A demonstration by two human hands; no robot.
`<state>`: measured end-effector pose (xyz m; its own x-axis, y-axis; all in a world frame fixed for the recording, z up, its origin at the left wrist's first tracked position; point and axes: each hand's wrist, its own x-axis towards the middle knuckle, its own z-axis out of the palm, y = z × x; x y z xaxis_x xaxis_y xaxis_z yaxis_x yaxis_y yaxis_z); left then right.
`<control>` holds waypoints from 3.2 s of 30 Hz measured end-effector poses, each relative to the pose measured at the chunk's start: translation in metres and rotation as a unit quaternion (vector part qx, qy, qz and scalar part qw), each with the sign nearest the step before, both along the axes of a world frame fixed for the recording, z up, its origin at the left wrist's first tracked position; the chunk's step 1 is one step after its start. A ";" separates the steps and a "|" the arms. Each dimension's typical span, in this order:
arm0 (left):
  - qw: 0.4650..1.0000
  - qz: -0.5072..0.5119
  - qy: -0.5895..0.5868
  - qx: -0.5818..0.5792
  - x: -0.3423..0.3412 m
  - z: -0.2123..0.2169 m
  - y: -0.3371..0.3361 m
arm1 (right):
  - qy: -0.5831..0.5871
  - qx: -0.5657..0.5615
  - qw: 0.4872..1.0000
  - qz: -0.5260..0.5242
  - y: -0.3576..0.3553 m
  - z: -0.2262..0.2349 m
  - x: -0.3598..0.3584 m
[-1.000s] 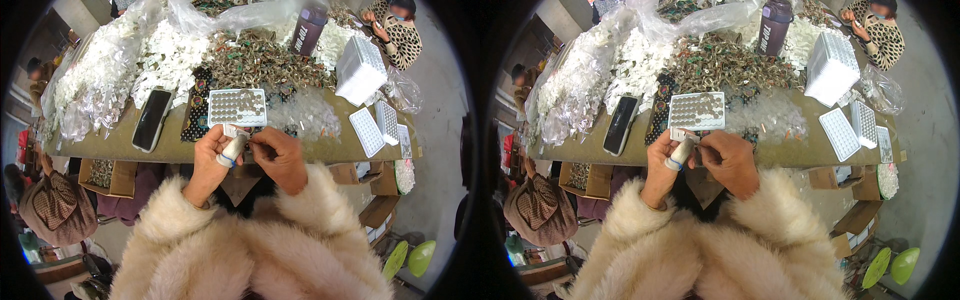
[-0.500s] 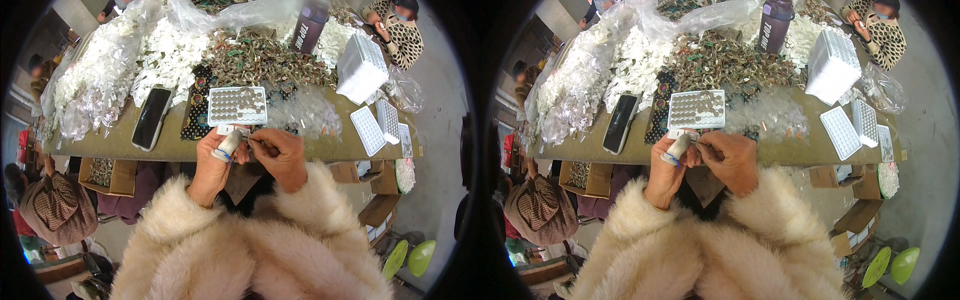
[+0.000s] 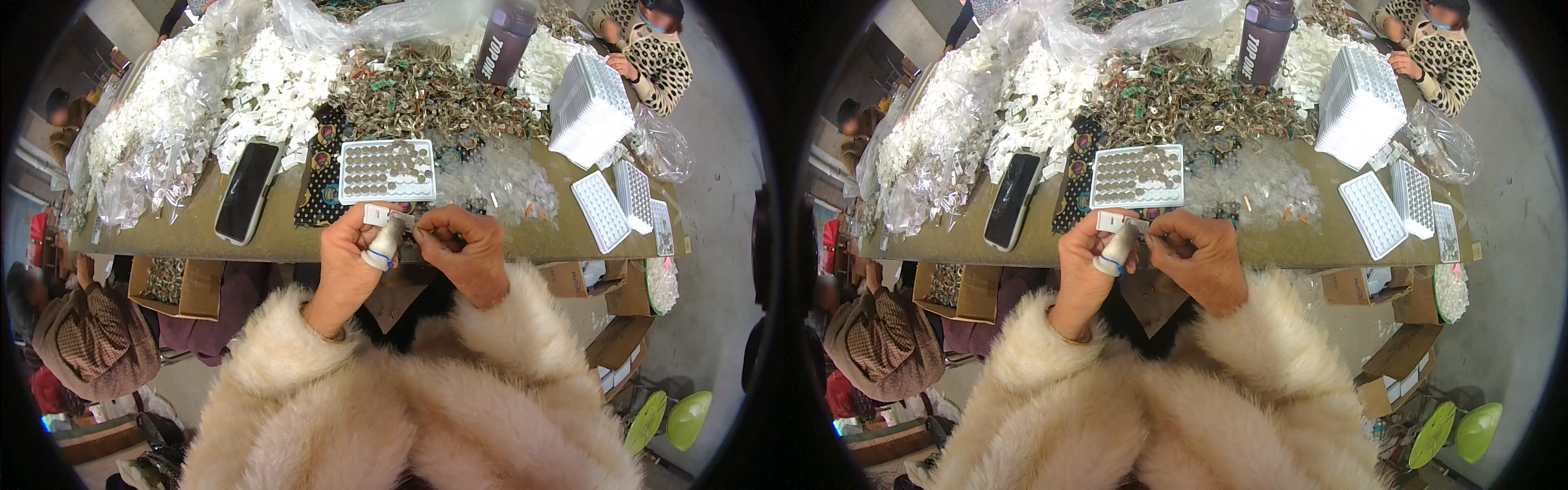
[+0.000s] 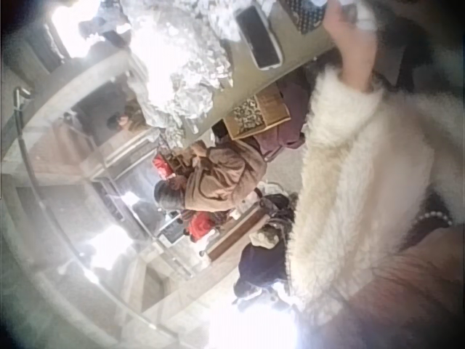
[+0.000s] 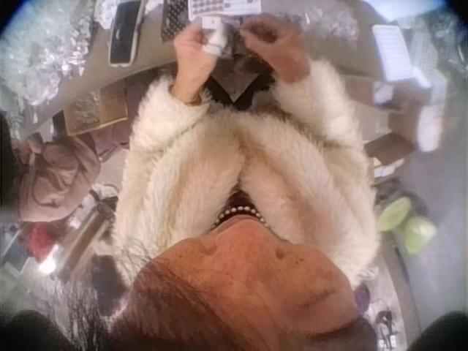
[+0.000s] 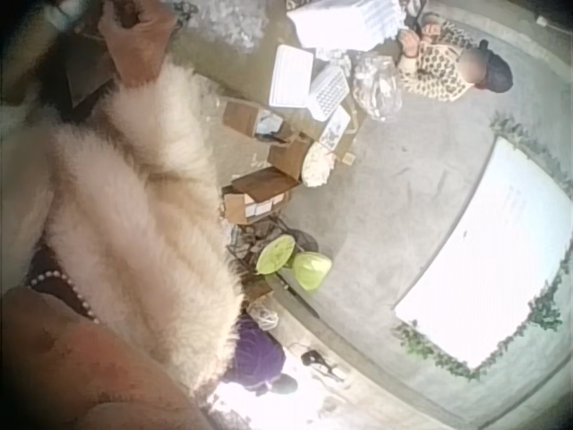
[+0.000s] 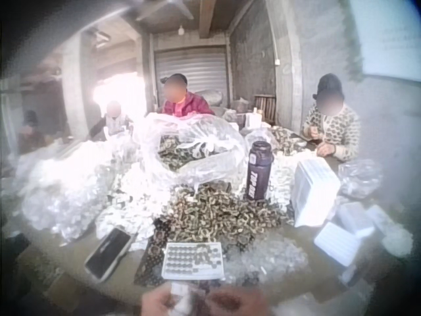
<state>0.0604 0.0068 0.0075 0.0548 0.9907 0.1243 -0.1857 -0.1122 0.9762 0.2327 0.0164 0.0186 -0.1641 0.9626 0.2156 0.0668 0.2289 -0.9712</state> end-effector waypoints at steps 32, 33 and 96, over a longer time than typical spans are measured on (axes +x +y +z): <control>0.991 -0.058 -0.114 -0.044 -0.003 0.001 -0.003 | 0.103 -0.008 0.993 0.053 0.008 -0.004 -0.004; 0.996 -0.042 -0.076 -0.029 -0.005 -0.001 -0.003 | -0.024 0.144 0.989 -0.008 0.010 -0.005 -0.003; 0.986 0.048 -0.075 -0.139 -0.037 -0.013 0.012 | -0.150 0.263 0.953 0.028 0.058 -0.011 -0.048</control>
<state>0.0231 0.0191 -0.0053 -0.0395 0.9873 -0.1540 -0.3324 0.1324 0.9338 0.1843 0.0739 0.0076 -0.3413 0.7229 0.6007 0.2967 0.6893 -0.6610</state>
